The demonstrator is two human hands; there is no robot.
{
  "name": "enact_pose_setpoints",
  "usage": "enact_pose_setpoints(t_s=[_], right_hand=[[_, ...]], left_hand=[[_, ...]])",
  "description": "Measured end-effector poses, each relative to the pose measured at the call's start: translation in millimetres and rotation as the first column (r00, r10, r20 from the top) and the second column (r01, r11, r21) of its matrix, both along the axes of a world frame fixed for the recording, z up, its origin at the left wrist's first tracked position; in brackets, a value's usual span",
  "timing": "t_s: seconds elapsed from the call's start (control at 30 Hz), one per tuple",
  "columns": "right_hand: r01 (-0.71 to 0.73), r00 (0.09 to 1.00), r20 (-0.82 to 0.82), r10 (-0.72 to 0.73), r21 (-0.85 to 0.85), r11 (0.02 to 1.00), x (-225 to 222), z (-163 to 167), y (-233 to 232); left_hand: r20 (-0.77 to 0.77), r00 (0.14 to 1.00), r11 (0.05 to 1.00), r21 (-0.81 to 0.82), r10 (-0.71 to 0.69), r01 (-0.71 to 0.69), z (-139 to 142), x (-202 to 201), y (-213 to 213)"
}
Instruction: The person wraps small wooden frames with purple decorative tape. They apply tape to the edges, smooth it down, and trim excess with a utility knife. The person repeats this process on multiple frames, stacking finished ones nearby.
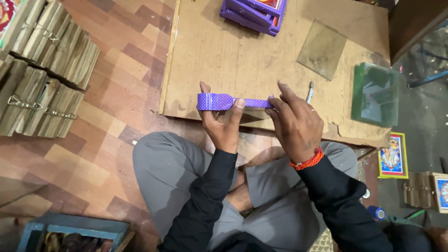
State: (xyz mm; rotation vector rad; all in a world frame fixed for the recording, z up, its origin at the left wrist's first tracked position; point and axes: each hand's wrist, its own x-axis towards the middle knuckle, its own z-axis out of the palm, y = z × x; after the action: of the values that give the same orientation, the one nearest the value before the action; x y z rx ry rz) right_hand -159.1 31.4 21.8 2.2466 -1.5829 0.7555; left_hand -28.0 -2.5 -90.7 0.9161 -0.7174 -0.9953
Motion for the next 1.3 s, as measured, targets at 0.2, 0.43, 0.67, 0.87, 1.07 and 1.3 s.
enact_pose_setpoints(t_s=[0.2, 0.43, 0.67, 0.87, 1.07, 1.3], right_hand=[[0.042, 0.999, 0.017, -0.045, 0.126, 0.991, 7.6, 8.8, -3.8], [0.071, 0.996, -0.073, -0.055, 0.241, 0.968, 12.6, 29.5, -2.5], [0.026, 1.0, -0.007, -0.026, 0.409, 0.912, 6.2, 29.2, -11.8], [-0.173, 0.947, 0.322, 0.011, 0.48, 0.86, -11.8, 27.3, -17.4], [-0.334, 0.833, 0.552, 0.035, 0.452, 0.827, -15.6, 10.8, -17.6], [-0.233, 0.94, 0.255, 0.228, -0.011, 0.972, -17.4, -27.6, -3.0]], left_hand=[[0.039, 0.999, 0.999, 0.037, 0.029, -0.03, 1.3, 1.9, -0.1], [0.071, 0.997, 0.998, 0.041, 0.036, -0.039, 9.1, 6.0, 4.7], [0.033, 0.999, 0.999, 0.05, 0.015, -0.016, 5.7, 7.9, 8.2], [0.044, 0.999, 1.0, -0.005, 0.017, -0.016, 3.8, 10.7, 15.0], [-0.023, 0.999, 0.999, 0.019, -0.047, 0.048, 4.5, 13.6, 17.6], [0.007, 0.999, 0.999, 0.004, -0.044, 0.044, 2.2, 10.3, 11.9]])
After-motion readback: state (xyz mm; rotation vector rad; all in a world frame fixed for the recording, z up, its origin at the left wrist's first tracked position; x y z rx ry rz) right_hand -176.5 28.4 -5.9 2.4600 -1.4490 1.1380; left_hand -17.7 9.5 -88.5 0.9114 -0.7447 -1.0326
